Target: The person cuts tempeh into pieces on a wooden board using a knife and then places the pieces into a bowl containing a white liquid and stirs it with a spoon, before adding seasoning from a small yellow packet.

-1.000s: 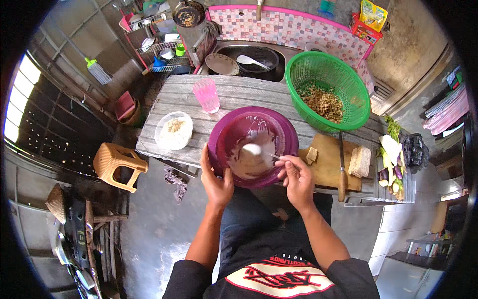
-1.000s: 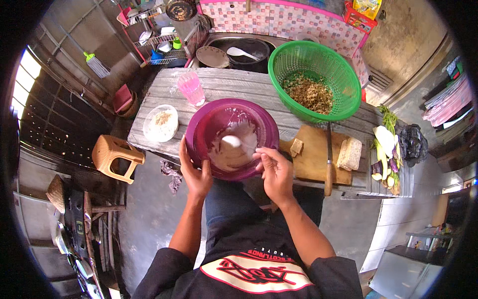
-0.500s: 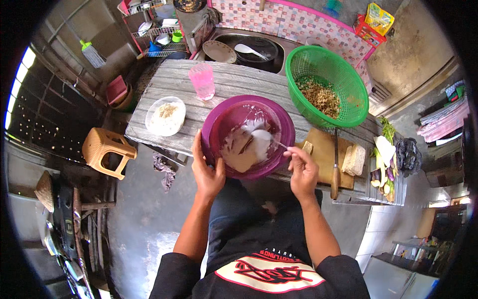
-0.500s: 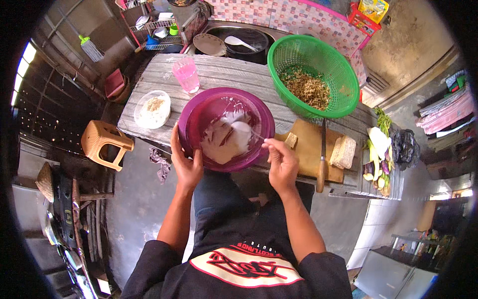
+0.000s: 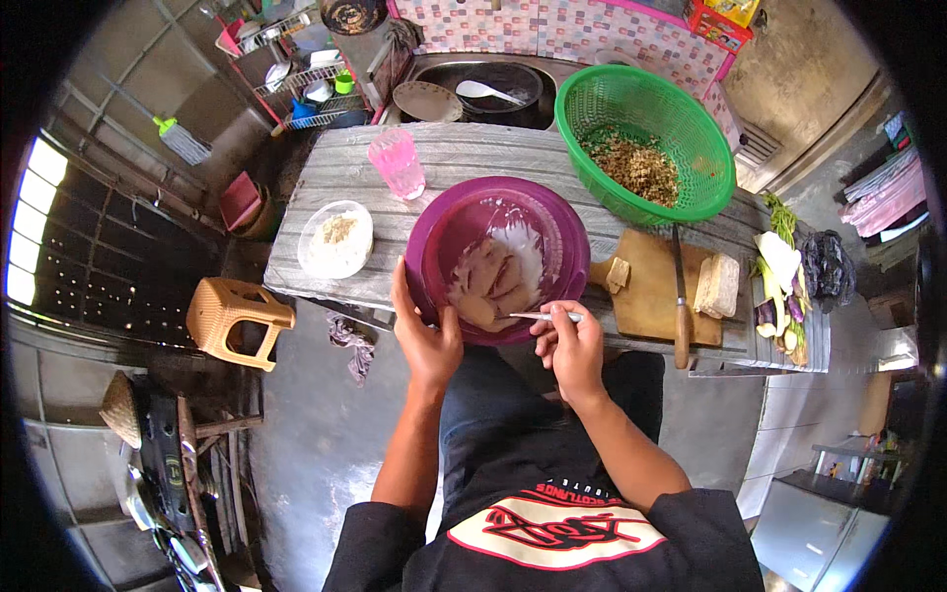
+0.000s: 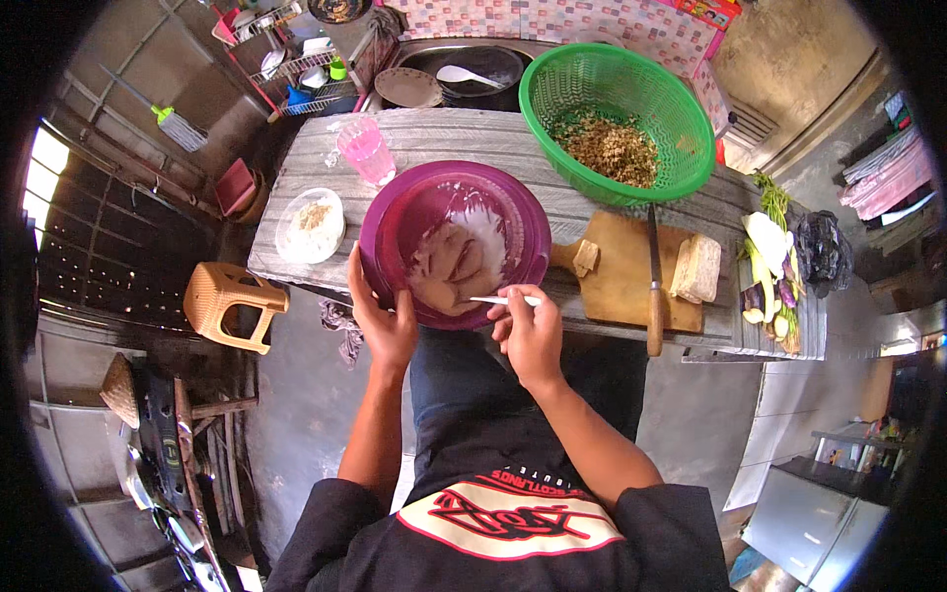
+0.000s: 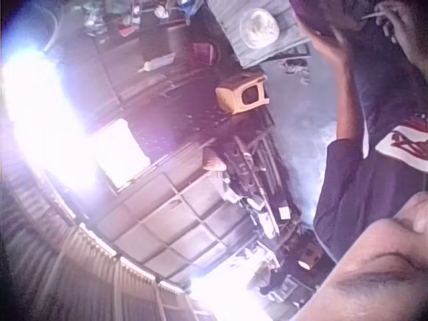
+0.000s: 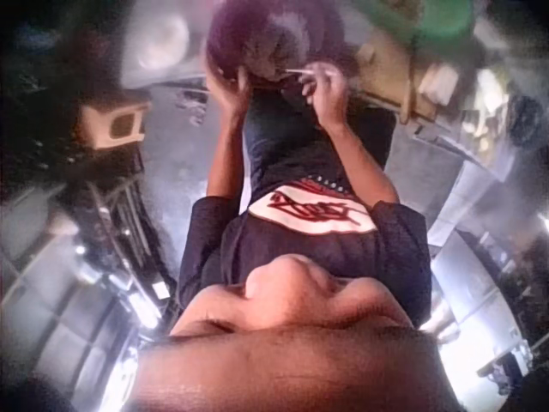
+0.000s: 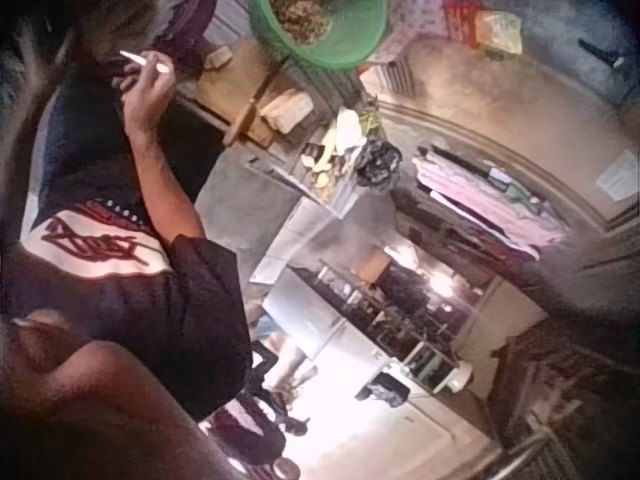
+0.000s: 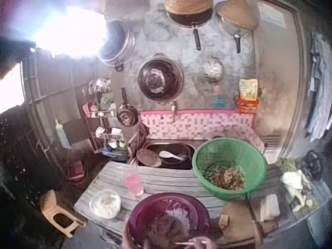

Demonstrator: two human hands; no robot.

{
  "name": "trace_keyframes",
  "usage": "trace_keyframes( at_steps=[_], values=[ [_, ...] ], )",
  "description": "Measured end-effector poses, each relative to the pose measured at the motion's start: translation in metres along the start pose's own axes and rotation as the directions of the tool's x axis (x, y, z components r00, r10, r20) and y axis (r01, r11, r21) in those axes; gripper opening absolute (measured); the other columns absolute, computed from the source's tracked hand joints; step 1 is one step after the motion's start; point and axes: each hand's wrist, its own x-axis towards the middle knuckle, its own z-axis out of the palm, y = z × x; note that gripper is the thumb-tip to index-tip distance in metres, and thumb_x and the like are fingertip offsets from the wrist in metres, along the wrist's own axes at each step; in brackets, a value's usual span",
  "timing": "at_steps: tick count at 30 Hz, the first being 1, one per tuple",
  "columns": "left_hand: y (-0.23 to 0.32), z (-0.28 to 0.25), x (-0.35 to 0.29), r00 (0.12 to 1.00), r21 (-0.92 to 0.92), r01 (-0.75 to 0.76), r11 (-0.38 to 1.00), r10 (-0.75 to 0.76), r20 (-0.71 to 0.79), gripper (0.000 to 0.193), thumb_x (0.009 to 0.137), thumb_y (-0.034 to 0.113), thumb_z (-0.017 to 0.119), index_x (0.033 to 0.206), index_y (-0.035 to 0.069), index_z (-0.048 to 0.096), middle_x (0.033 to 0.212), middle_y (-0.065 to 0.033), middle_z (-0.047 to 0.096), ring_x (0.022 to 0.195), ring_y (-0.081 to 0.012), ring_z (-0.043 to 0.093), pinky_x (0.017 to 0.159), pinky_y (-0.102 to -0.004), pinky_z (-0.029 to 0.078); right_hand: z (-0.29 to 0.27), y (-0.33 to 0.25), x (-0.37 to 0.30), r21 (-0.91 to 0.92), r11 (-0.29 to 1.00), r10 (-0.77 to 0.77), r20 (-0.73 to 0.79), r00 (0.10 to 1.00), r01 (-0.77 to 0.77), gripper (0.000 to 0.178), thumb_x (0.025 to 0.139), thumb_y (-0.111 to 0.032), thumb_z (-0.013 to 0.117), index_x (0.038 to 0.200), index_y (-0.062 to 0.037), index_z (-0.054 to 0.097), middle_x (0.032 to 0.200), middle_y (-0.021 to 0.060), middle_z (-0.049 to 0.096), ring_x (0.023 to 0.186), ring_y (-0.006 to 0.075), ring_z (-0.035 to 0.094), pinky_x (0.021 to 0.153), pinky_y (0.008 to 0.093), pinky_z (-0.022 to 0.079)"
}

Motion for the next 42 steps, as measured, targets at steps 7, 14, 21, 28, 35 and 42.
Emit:
trace_keyframes(
  at_steps=[7,14,21,28,35,42],
  values=[
    [-0.005,-0.002,-0.003,0.996,-0.077,0.076,0.994,-0.073,0.045,0.088,0.086,-0.015,0.057,0.168,-0.003,0.025,0.161,-0.024,0.046,0.147,-0.0298,0.051,0.118,-0.0399,0.046,0.004,-0.027,0.009,0.027,0.993,-0.121,0.096,0.988,0.118,0.031,0.116,-0.029,0.057,0.121,-0.0002,0.069,0.097,0.0105,0.076,0.07,0.0091,0.066,0.055,0.022,0.049],
    [-0.005,0.0,-0.001,0.998,-0.095,0.065,0.993,-0.065,0.004,0.086,0.087,-0.011,0.061,0.166,-0.004,0.029,0.151,-0.0283,0.056,0.138,-0.0339,0.061,0.113,-0.0423,0.051,-0.018,-0.054,0.013,-0.393,0.606,-0.508,0.477,0.717,0.691,0.017,0.105,-0.01,0.069,0.117,-0.0012,0.076,0.1,0.0149,0.077,0.084,0.0285,0.073,0.077,0.0378,0.057],
    [-0.005,-0.004,-0.004,0.997,-0.066,0.074,0.995,-0.074,0.008,0.088,0.086,-0.012,0.062,0.167,0.0,0.03,0.152,-0.0265,0.056,0.137,-0.0337,0.062,0.111,-0.042,0.052,-0.032,-0.057,0.014,-0.641,0.465,-0.591,0.289,0.753,0.611,0.015,0.107,-0.014,0.067,0.108,-0.0004,0.072,0.088,0.0138,0.073,0.078,0.029,0.071,0.072,0.0393,0.055],
    [0.003,0.0,-0.002,0.996,-0.067,0.078,0.995,-0.076,0.036,0.086,0.086,-0.012,0.056,0.167,-0.002,0.029,0.154,-0.0241,0.053,0.139,-0.0291,0.058,0.111,-0.0381,0.05,-0.02,-0.01,0.003,-0.261,0.946,-0.184,0.049,0.982,0.19,0.022,0.112,-0.021,0.061,0.112,-0.001,0.07,0.085,0.0039,0.073,0.065,0.0061,0.059,0.061,0.025,0.048],
    [-0.001,-0.004,0.003,0.994,-0.084,0.104,0.991,-0.106,-0.02,0.083,0.089,-0.009,0.057,0.167,-0.002,0.028,0.143,-0.0253,0.063,0.126,-0.0293,0.067,0.104,-0.0386,0.056,-0.014,-0.016,0.019,-0.099,0.993,-0.054,0.158,0.986,0.07,0.023,0.112,-0.022,0.062,0.115,-0.0003,0.071,0.086,0.0061,0.075,0.066,0.006,0.059,0.061,0.0245,0.048],
    [0.0,-0.005,0.002,0.986,-0.134,0.165,0.977,-0.164,0.015,0.083,0.089,-0.01,0.056,0.167,-0.002,0.027,0.149,-0.0273,0.058,0.133,-0.0314,0.064,0.108,-0.04,0.055,-0.012,-0.039,0.003,-0.289,0.888,-0.27,0.305,0.913,0.359,0.022,0.111,-0.016,0.063,0.118,0.0021,0.074,0.096,0.0086,0.079,0.073,0.0126,0.066,0.067,0.0278,0.053]
  ],
)
